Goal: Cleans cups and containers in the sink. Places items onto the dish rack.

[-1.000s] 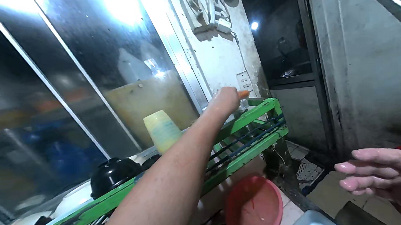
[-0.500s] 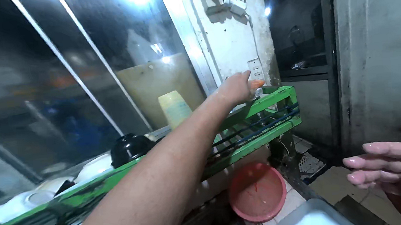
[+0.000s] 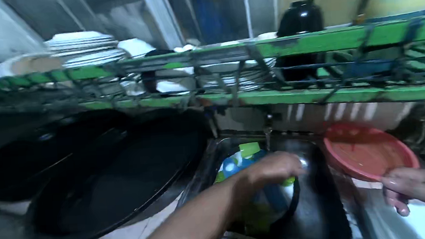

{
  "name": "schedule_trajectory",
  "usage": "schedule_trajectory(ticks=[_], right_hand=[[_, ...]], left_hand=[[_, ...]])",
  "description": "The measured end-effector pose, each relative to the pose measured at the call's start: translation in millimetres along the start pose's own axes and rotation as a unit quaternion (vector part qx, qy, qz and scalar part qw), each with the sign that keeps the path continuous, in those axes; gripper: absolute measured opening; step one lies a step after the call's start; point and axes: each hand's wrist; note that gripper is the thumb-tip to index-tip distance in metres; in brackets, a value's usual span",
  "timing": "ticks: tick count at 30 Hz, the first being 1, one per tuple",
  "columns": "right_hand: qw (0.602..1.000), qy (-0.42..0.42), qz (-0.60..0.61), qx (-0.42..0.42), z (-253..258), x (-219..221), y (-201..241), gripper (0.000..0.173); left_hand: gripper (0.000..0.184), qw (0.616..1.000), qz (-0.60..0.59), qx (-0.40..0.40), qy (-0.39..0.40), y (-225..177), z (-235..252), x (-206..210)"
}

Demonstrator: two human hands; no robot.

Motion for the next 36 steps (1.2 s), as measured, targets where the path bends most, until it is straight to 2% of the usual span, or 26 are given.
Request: schedule_trajectory(ticks=[2, 3, 4, 6, 8, 11, 13, 14, 16, 17, 19, 20, 22, 24, 26, 27, 29, 30, 31, 32, 34, 36], right_hand=[[0.998, 0.026, 0.029, 0.057, 54, 19, -2, 0.026], [0.995, 0.023, 0.047, 0.083, 80, 30, -3, 0.027], [0.992, 0.016, 0.074, 0.100, 106, 42, -6, 0.029], [0.982, -0.016, 0.147, 0.118, 155, 69, -13, 0.031], [0.959, -0.074, 0.248, 0.118, 199, 100, -22, 0.032], [0.904, -0.146, 0.382, 0.122, 260, 143, -35, 0.033], [0.868, -0.177, 0.444, 0.134, 294, 162, -32, 0.032], [0.852, -0.183, 0.470, 0.140, 308, 167, -28, 0.031], [0.838, -0.173, 0.495, 0.154, 328, 168, -16, 0.026], [0.835, -0.158, 0.503, 0.157, 334, 166, -10, 0.027], [0.836, -0.076, 0.522, 0.152, 341, 156, -6, 0.035], [0.849, -0.036, 0.503, 0.157, 342, 149, -4, 0.036], [0.904, -0.010, 0.395, 0.165, 342, 139, 1, 0.034], [0.937, 0.015, 0.303, 0.174, 335, 131, 7, 0.033], [0.950, 0.054, 0.265, 0.155, 325, 123, 14, 0.034], [0.957, 0.035, 0.252, 0.136, 319, 122, 16, 0.030], [0.975, -0.101, 0.170, 0.106, 307, 119, 13, 0.025], [0.979, -0.145, 0.105, 0.100, 300, 115, 8, 0.030], [0.983, -0.149, 0.064, 0.084, 296, 112, -1, 0.035], [0.983, -0.145, 0.090, 0.066, 291, 113, -12, 0.038], [0.965, -0.088, 0.241, 0.056, 276, 120, -38, 0.048], [0.908, 0.015, 0.415, 0.053, 262, 130, -59, 0.059]], left_hand=[[0.048, 0.976, -0.042, -0.209, 0.043, 49, -31, 23], [0.050, 0.960, -0.054, -0.272, 0.044, 67, -46, 38], [0.048, 0.952, -0.059, -0.298, 0.027, 80, -60, 58], [0.036, 0.953, -0.072, -0.296, -0.004, 82, -82, 92], [0.039, 0.945, -0.112, -0.307, 0.023, 68, -88, 109], [0.039, 0.933, -0.134, -0.314, 0.114, 48, -79, 123], [0.038, 0.947, -0.139, -0.289, 0.022, 65, -70, 155], [0.040, 0.941, -0.143, -0.305, -0.039, 76, -63, 161], [0.049, 0.895, -0.161, -0.387, -0.154, 102, -48, 147], [0.054, 0.855, -0.183, -0.453, -0.175, 119, -40, 135], [0.060, 0.765, -0.241, -0.562, -0.202, 160, -28, 122], [0.057, 0.754, -0.248, -0.585, -0.167, 177, -27, 117], [0.046, 0.801, -0.212, -0.556, -0.070, 200, -30, 115], [0.049, 0.815, -0.243, -0.524, -0.053, 211, -27, 118], [0.047, 0.829, -0.253, -0.495, -0.067, 218, -12, 123], [0.047, 0.836, -0.245, -0.485, -0.078, 210, 1, 117], [0.044, 0.881, -0.210, -0.420, -0.065, 173, 23, 84], [0.042, 0.892, -0.221, -0.385, -0.081, 159, 33, 74], [0.040, 0.887, -0.263, -0.364, -0.107, 148, 42, 68], [0.037, 0.871, -0.319, -0.339, -0.155, 143, 47, 66], [0.034, 0.876, -0.332, -0.288, -0.200, 136, 38, 49], [0.033, 0.871, -0.359, -0.272, -0.195, 132, 22, 33]])
Point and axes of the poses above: each hand's wrist, its own z-axis towards the middle knuckle, its own x-axis out of the palm, y = z × x, and after that the axes turned 6 degrees about z, right-handed
